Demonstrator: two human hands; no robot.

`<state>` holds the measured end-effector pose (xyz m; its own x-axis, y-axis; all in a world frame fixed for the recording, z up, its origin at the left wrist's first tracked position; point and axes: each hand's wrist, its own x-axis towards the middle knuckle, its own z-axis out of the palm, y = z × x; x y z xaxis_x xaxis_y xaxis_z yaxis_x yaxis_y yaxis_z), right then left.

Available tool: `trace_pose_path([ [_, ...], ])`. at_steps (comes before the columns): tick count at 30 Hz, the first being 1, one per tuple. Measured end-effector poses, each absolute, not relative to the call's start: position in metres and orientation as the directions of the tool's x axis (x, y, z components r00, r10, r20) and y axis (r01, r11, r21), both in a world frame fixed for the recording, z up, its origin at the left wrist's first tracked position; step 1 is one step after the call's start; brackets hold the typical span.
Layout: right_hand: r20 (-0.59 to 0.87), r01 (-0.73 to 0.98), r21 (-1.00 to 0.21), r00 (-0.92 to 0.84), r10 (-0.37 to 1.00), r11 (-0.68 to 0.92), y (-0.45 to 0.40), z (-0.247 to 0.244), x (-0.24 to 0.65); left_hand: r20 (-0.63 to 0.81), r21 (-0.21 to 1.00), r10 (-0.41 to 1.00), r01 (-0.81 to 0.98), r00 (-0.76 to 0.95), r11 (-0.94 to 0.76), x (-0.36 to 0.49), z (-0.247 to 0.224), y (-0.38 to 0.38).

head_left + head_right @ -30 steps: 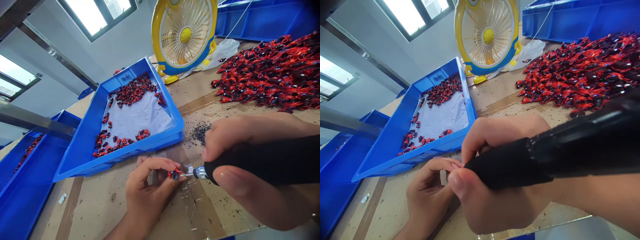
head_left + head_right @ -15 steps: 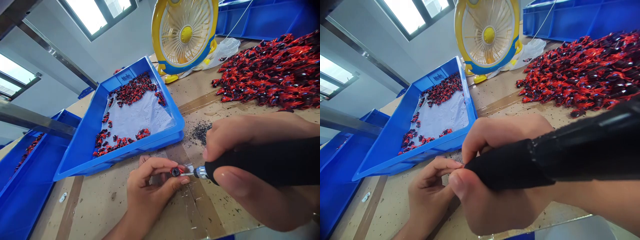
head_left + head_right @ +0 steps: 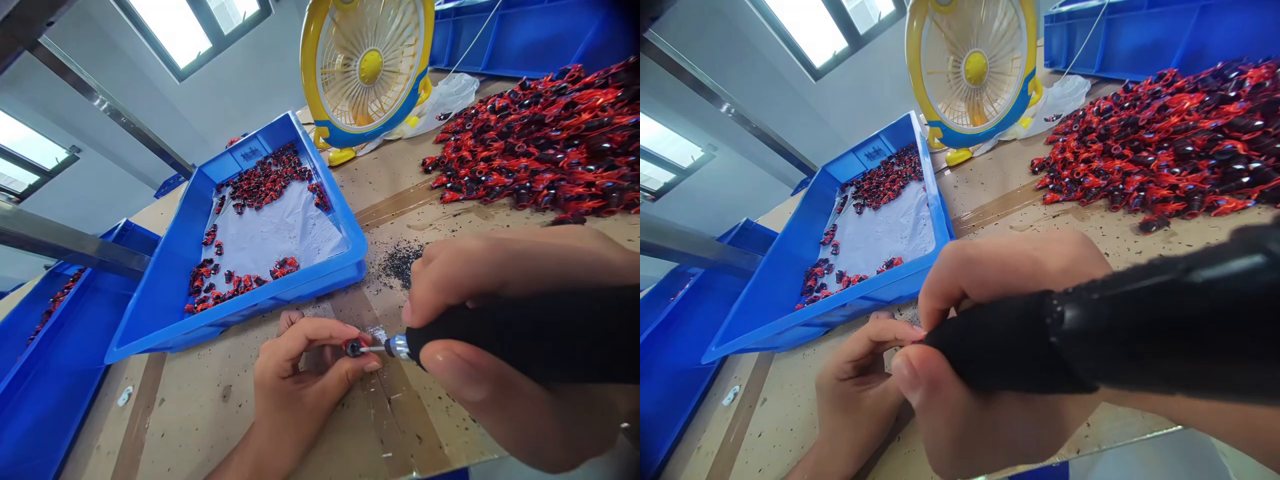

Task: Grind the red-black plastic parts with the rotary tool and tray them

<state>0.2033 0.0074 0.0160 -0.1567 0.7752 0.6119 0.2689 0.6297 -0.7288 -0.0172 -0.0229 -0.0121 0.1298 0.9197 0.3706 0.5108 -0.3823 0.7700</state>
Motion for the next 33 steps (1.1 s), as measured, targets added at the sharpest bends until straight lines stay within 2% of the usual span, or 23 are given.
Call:
trace_pose_path([
  [5,0.589,0.367,-0.692,-0.212,0.780,0.622,0.012,0.008,0.199,0.343,0.765,0.931,0.538,0.126,-0.355,-0.018,-0.013,-0.023],
  [10,0.586,0.395,-0.672,-0.235,0.776,0.627,0.016,0.003,0.196,0.344,0.772,0.929,0.524,0.133,-0.361,-0.016,-0.012,-0.023],
  [18,0.644,0.307,-0.664,-0.228,0.730,0.682,0.017,0.000,0.196,0.375,0.753,0.919,0.539,0.121,-0.378,-0.013,-0.008,-0.021],
  [30,0.642,0.379,-0.670,-0.138,0.754,0.639,0.016,0.005,0.197,0.339,0.754,0.934,0.562,0.110,-0.340,-0.014,-0.008,-0.020],
  [33,0.620,0.382,-0.653,-0.227,0.751,0.654,0.019,0.012,0.207,0.336,0.744,0.936,0.581,0.104,-0.331,-0.014,-0.010,-0.018],
])
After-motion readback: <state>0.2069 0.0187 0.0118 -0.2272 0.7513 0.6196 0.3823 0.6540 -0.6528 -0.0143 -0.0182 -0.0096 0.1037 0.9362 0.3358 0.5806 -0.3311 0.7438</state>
